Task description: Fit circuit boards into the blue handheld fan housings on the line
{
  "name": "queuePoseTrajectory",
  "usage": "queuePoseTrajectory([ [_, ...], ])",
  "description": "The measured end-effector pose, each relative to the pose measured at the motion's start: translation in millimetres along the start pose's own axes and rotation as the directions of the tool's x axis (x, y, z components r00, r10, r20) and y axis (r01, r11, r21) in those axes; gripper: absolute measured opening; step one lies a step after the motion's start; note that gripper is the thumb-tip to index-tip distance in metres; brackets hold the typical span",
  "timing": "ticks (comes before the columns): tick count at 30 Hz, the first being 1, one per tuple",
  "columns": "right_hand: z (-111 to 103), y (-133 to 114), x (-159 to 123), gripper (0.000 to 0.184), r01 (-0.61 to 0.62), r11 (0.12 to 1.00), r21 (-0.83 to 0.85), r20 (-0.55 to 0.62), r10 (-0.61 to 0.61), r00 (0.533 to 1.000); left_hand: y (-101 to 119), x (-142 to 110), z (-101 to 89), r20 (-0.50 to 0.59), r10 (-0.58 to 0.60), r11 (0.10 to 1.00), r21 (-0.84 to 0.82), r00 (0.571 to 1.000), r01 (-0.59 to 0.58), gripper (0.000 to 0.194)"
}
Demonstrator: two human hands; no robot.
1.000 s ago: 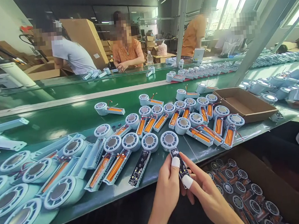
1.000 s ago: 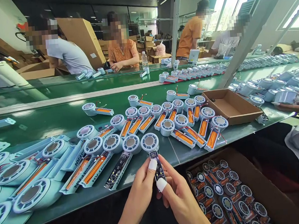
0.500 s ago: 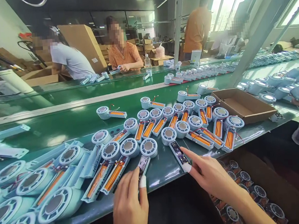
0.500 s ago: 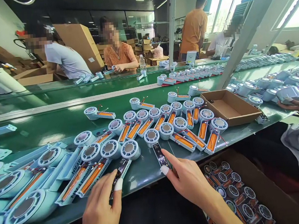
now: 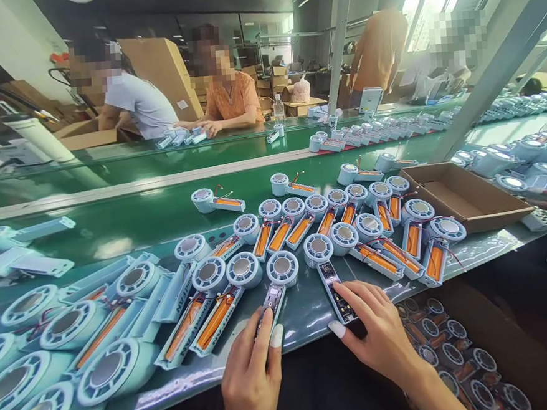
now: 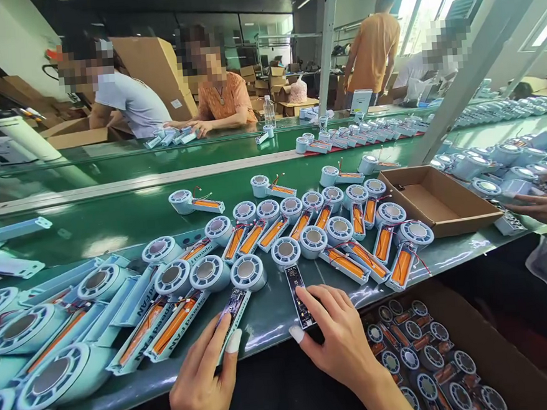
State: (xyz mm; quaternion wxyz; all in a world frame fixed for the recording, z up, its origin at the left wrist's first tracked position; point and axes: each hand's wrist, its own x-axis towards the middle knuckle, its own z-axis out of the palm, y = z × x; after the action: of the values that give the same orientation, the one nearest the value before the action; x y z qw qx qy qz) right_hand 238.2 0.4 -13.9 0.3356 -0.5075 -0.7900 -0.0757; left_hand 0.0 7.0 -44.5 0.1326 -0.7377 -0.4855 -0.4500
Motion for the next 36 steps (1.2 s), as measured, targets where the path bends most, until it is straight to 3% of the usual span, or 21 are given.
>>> queuePoseTrajectory([
  [4, 0.6, -2.6, 3.4, 0.053, 0.008, 1.000, -0.002, -0.072, -0.008, 0.997, 2.2, 0.4, -0.8, -0.037, -0.014, 1.000, -0.010, 0.999, 0.014, 0.041],
  [14, -2.0, -2.4, 1.7, 0.046, -0.040, 0.999, 0.000, -0.014, 0.040, 0.999, 4.1, 2.6, -1.9, -0.024, -0.044, 0.998, -0.052, 0.999, 0.042, 0.036],
  [21, 1.3, -4.1, 0.8, 0.064, -0.068, 0.995, -0.072, 0.065, 0.073, 0.995, 5.8, 3.9, -2.4, 0.064, -0.094, 0.994, -0.047, 0.993, 0.097, 0.042],
  [29, -0.7, -10.8, 9.3, 0.047, -0.183, 0.982, 0.035, 0.039, 0.182, 0.983, 10.3, 17.1, -3.7, 0.067, -0.096, 0.995, -0.007, 0.993, 0.097, 0.032],
  [36, -2.4, -11.4, 12.1, 0.047, -0.210, 0.975, 0.075, 0.064, 0.205, 0.977, 8.7, 14.5, -0.3, 0.074, -0.075, 0.997, -0.010, 0.994, 0.076, 0.033],
])
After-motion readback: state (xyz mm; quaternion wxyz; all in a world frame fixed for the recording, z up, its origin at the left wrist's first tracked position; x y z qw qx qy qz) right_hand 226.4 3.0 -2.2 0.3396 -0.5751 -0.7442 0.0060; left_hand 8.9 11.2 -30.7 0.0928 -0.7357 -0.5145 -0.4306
